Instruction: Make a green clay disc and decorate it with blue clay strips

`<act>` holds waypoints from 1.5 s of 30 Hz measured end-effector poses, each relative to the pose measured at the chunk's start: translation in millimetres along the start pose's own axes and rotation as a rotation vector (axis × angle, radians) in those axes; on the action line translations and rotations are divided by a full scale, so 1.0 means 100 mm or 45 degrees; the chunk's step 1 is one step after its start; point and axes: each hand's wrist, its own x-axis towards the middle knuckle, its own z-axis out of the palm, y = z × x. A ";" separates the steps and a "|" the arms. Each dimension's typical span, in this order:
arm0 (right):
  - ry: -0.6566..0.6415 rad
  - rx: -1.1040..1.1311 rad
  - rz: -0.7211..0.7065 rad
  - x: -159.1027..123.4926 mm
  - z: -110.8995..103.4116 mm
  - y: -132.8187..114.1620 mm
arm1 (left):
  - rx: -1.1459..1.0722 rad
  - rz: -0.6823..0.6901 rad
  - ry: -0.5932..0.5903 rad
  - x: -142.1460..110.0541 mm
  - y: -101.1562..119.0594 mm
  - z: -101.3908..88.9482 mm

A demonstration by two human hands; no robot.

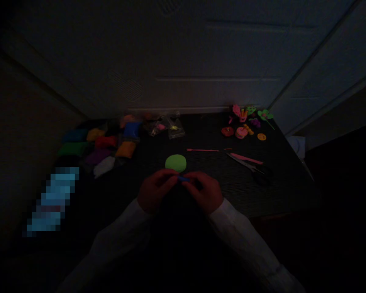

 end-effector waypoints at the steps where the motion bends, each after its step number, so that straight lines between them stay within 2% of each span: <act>1: -0.017 -0.112 -0.010 -0.01 -0.03 0.02 | -0.055 -0.006 0.030 0.00 0.00 0.00; 5: -0.144 -0.696 -0.103 -0.10 -0.15 0.14 | -0.127 -0.003 0.152 0.01 -0.01 -0.01; 7: -0.168 -0.827 -0.134 -0.14 -0.21 0.19 | -0.100 0.008 0.170 0.01 -0.01 -0.02; 13: 0.061 -0.733 -0.271 -0.10 -0.28 0.26 | -0.091 0.021 0.259 0.01 -0.02 -0.03; 22: 0.059 -0.399 -0.211 0.58 -0.22 0.51 | -0.143 0.087 0.466 0.04 -0.09 -0.03; 25: 0.157 -0.279 -0.125 0.74 -0.17 0.56 | 0.061 0.120 0.509 0.07 -0.12 -0.06; 29: 0.225 -0.147 -0.041 0.81 -0.13 0.57 | 0.694 0.221 0.407 0.20 -0.18 -0.12; 32: 0.086 -0.131 -0.088 0.72 -0.14 0.47 | 1.119 0.228 0.374 0.30 -0.21 -0.11; 34: -0.048 -0.148 -0.150 0.62 -0.14 0.37 | 1.233 0.197 0.377 0.35 -0.21 -0.09; 36: -0.119 -0.164 -0.194 0.54 -0.14 0.29 | 1.183 0.178 0.363 0.37 -0.20 -0.07; 40: -0.123 -0.190 -0.214 0.47 -0.13 0.24 | 0.792 0.108 0.321 0.41 -0.18 -0.06; 43: -0.083 -0.215 -0.185 0.50 -0.14 0.26 | 0.635 0.096 0.271 0.48 -0.18 -0.13; 45: -0.052 -0.242 -0.153 0.53 -0.14 0.28 | 0.573 0.087 0.288 0.56 -0.18 -0.23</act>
